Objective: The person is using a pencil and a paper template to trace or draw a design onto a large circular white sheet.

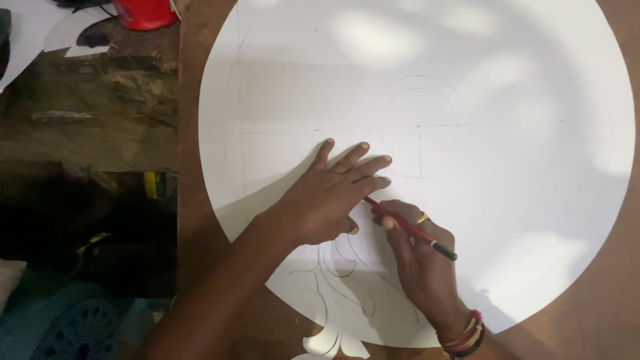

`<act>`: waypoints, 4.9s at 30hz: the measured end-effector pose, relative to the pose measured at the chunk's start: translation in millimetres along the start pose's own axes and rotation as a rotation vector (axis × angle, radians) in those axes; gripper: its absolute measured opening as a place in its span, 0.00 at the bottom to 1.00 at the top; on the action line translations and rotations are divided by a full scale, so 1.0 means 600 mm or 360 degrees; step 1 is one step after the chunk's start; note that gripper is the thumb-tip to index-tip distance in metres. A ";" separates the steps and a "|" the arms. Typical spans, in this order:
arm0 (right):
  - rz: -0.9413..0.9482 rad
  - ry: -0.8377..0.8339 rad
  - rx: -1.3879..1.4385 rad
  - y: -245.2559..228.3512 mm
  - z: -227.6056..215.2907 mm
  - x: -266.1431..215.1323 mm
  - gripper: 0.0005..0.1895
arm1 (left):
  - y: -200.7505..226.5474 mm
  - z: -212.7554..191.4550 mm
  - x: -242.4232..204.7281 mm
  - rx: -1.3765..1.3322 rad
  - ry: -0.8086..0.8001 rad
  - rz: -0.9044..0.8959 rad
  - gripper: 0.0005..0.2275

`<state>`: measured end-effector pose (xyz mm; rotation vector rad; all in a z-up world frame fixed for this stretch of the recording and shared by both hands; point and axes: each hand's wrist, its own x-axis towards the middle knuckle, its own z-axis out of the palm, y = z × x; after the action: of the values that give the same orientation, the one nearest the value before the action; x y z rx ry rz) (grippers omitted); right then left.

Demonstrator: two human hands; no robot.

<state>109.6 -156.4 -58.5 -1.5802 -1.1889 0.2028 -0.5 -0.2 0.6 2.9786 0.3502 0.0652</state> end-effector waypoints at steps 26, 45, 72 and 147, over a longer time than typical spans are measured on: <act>-0.0179 0.0234 -0.0290 0.064 -0.087 -0.063 0.18 | 0.028 0.000 -0.016 0.0038 0.0084 -0.0056 0.32; -0.0349 0.0124 -0.0645 0.262 -0.150 -0.206 0.23 | 0.062 0.088 -0.014 -0.0016 0.0722 -0.0672 0.26; -0.0511 -0.0066 -0.1089 0.256 -0.152 -0.214 0.31 | 0.010 0.101 -0.321 -0.1173 0.2107 -0.1514 0.22; 0.0042 0.0050 -0.1028 0.123 -0.174 -0.138 0.45 | 0.144 0.150 0.052 -0.0070 0.0868 -0.0122 0.36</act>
<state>181.0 -279.0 -113.5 -2.1444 -1.2806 -0.2141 54.8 -88.4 -75.3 2.8503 0.5089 0.8707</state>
